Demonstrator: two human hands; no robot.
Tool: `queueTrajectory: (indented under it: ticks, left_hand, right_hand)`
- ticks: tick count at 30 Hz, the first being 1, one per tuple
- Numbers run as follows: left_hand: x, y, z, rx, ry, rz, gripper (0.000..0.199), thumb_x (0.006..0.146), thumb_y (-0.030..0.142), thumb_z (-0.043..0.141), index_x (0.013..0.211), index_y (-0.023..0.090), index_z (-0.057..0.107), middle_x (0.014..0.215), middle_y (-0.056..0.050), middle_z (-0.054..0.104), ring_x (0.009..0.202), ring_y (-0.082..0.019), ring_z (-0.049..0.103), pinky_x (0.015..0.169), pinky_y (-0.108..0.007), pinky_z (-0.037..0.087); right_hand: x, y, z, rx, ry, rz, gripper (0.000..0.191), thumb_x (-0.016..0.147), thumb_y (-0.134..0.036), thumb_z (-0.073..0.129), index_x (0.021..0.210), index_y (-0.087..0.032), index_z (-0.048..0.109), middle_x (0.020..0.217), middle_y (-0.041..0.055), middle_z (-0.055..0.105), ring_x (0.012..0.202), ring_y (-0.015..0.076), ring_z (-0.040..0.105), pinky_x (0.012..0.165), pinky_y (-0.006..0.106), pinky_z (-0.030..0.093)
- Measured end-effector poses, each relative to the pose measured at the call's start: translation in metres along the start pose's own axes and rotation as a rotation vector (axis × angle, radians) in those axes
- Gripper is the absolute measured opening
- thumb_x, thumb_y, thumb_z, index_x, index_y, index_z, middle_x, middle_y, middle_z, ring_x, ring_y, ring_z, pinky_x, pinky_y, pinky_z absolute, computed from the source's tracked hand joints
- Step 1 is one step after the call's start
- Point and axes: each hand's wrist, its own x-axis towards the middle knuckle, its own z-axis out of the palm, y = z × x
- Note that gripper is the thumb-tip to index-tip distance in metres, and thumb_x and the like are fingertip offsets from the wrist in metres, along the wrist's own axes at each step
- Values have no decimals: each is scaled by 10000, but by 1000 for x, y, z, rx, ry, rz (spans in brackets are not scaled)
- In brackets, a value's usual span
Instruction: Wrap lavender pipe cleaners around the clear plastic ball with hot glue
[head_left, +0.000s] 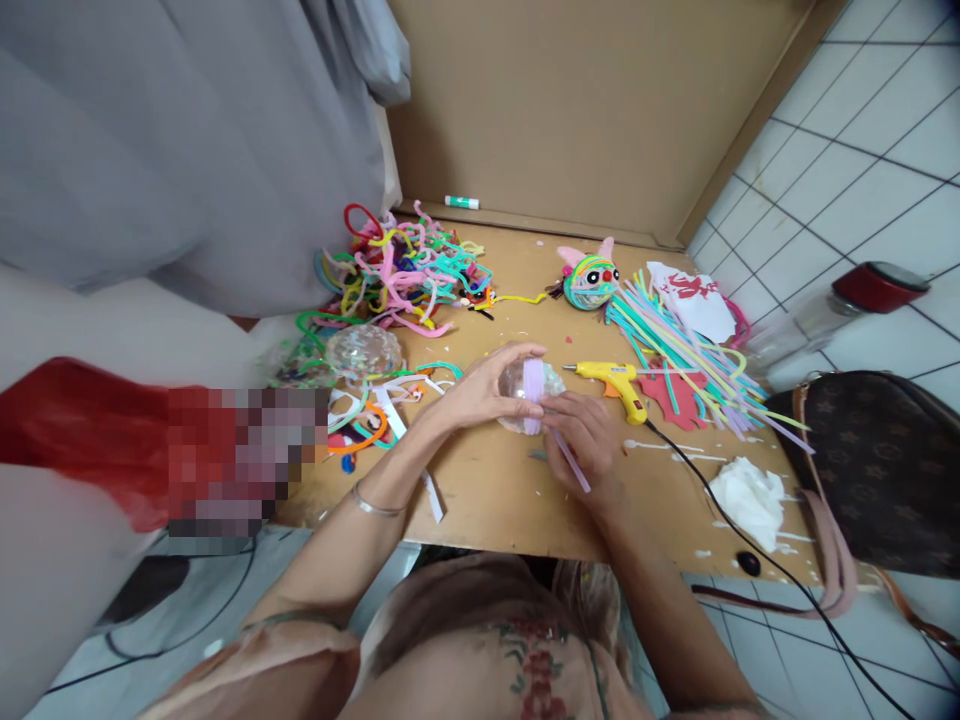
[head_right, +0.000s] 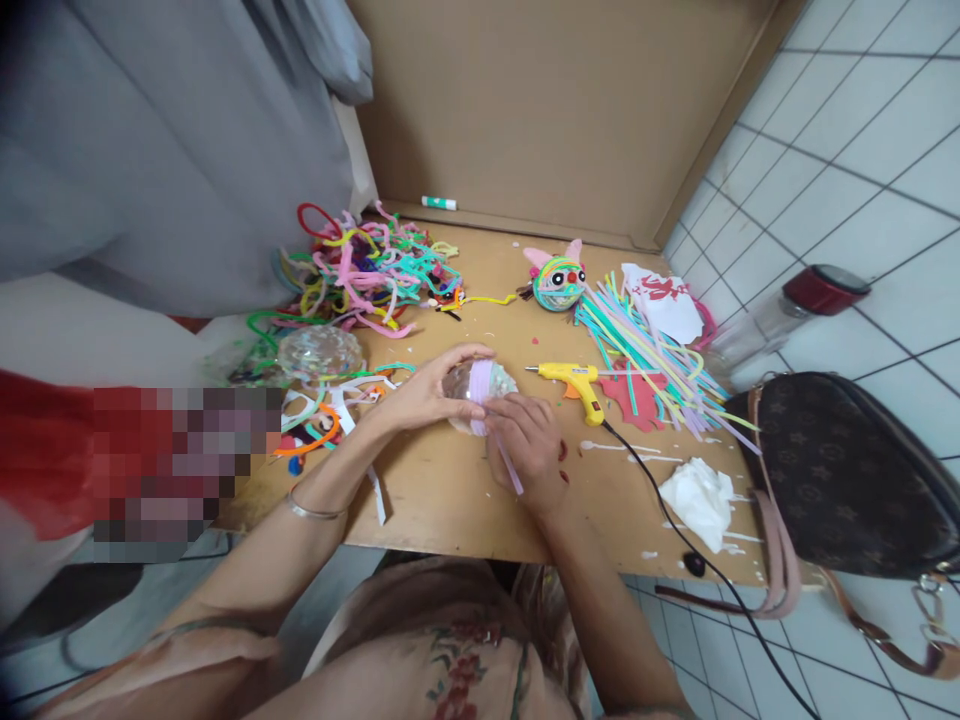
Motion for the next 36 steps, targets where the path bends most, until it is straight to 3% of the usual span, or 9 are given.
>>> queueTrajectory:
  ticks: [11, 23, 36]
  left_hand:
    - [0, -2, 2, -33, -16, 17, 597, 759, 397, 754, 1283, 197, 548, 1327, -104, 583, 1220, -250, 545, 1079, -385, 394]
    - [-1, 1, 2, -95, -16, 41, 382, 809, 459, 694, 1084, 210, 605, 1322, -117, 574, 1255, -251, 529, 1100, -414, 370]
    - [0, -1, 1, -42, -43, 82, 365, 836, 504, 658, 1039, 200, 653, 1330, -138, 554, 1279, -266, 513, 1118, -444, 355]
  right_hand:
    - [1, 0, 0, -14, -12, 29, 196, 849, -95, 587, 989, -228, 624, 1031, 67, 741, 996, 204, 682, 857, 398, 549]
    - [6, -2, 1, -24, 6, 37, 182, 846, -102, 588, 970, -226, 637, 1035, 65, 740, 997, 200, 679, 869, 384, 545]
    - [8, -4, 0, -36, 16, 27, 189, 841, -97, 582, 972, -227, 624, 1015, 70, 745, 981, 204, 693, 860, 389, 556]
